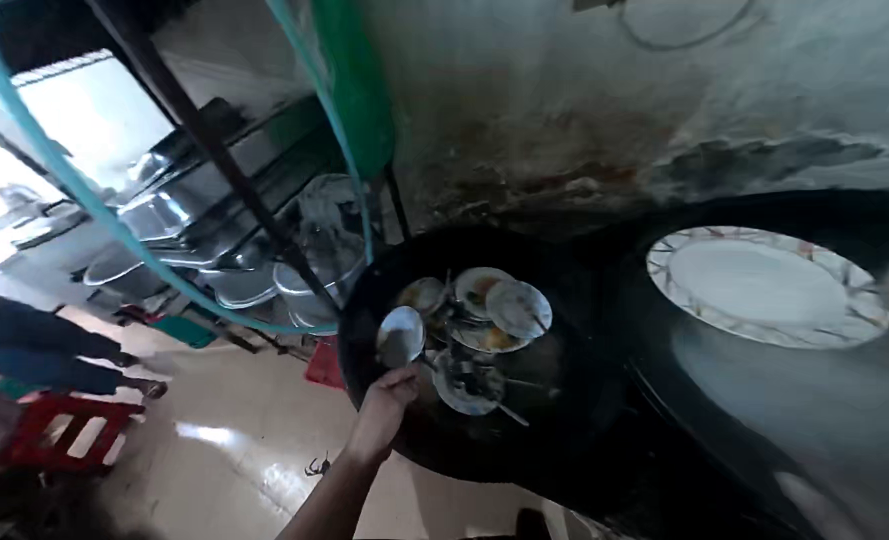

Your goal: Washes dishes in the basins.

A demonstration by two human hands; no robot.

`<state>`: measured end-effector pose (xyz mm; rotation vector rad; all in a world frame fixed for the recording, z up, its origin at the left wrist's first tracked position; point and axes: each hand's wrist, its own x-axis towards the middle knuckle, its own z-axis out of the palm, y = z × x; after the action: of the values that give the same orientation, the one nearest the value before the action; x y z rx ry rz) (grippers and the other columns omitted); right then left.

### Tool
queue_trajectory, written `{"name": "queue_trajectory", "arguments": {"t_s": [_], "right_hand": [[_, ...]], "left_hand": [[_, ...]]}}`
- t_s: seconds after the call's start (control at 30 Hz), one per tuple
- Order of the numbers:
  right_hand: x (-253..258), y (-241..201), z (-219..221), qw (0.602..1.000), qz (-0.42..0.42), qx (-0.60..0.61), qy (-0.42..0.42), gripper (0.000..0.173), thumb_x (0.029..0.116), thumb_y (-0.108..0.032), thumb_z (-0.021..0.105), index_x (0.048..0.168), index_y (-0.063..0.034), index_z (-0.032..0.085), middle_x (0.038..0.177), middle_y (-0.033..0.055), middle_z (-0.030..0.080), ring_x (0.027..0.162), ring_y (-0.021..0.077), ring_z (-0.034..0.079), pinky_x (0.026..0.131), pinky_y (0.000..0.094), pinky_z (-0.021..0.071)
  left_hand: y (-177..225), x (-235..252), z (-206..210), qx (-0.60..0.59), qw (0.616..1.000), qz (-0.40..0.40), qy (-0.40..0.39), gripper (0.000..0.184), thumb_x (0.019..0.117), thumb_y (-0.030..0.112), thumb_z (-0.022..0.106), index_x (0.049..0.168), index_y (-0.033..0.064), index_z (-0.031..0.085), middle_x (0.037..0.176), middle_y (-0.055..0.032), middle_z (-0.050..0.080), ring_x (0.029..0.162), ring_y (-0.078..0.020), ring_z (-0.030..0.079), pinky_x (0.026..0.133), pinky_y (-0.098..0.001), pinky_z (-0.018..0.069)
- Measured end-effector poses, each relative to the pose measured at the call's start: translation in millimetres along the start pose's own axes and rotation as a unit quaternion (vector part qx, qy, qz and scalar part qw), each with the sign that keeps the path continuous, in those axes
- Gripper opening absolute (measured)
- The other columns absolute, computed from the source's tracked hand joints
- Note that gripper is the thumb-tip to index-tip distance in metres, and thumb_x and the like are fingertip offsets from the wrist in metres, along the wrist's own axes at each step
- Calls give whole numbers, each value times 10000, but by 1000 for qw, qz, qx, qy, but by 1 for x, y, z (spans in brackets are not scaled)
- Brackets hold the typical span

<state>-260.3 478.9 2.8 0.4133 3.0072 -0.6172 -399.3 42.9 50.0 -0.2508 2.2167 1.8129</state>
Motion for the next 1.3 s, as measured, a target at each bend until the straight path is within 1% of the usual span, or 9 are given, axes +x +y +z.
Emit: {"name": "queue_trajectory", "arguments": {"t_s": [0.17,0.3,0.67,0.8,0.87,1.03,1.13,1.2,1.3], "right_hand": [[-3,11,4,1000,-11,18,2,636,1093,-519,314,1522,-82,489,1630,241,333,1507,521,245,1171,720,207],[-7,11,3,1000,-18,14,14,626,1086,-505,351,1494,-60,521,1599,288,358,1475,555,289,1146,728,246],[-6,5,6,1000,18,-13,14,576,1093,-479,351,1473,-95,552,1593,247,397,1466,517,343,1121,716,306],[-4,4,7,999,25,-10,21,566,1098,-456,363,1468,-72,553,1569,273,418,1444,519,381,1138,677,335],[-4,2,7,999,34,-5,17,569,1099,-451,358,1467,-65,553,1563,278,423,1437,518,393,1143,662,344],[-4,-4,3,998,53,-3,13,572,1098,-456,355,1446,-58,572,1546,270,451,1414,511,431,1124,663,367],[-5,-4,4,998,67,-6,13,583,1093,-478,356,1448,-71,573,1523,264,483,1392,503,464,1098,677,387],[-5,-5,4,997,75,-7,13,581,1091,-482,351,1446,-81,579,1508,251,507,1374,499,485,1080,690,394],[-6,-4,7,997,68,-18,33,584,1091,-484,351,1423,-74,601,1463,245,556,1327,508,532,1049,695,423]], "left_hand": [[7,59,48,-142,982,-125,-28,353,1040,13,483,1383,-67,486,1230,-179,624,1032,-207,660,917,-353,556],[-8,102,82,-191,965,-180,26,313,1059,63,467,1337,-80,481,1181,-220,605,989,-263,637,891,-394,550],[-16,142,131,-188,957,-199,98,410,1033,7,482,1437,-43,430,1420,-272,481,1200,-380,545,972,-517,496],[2,143,122,-247,938,-202,132,416,1013,-1,470,1424,0,414,1288,-249,522,1016,-339,591,831,-474,536],[11,144,116,-290,927,-201,126,425,1035,33,441,1457,25,393,1296,-242,530,1016,-334,610,822,-465,551],[19,164,122,-373,897,-223,76,262,1054,131,476,1294,26,491,1076,-165,583,836,-245,617,703,-377,555],[13,188,120,-311,925,-213,43,204,994,37,513,1198,33,514,902,-113,566,666,-178,560,582,-311,517],[14,197,113,-230,953,-195,28,338,934,-37,551,1256,38,480,850,-108,551,593,-163,528,515,-293,488],[24,196,94,-121,977,-175,12,650,928,-44,559,1507,73,288,908,-124,546,607,-162,541,511,-291,483]]}}
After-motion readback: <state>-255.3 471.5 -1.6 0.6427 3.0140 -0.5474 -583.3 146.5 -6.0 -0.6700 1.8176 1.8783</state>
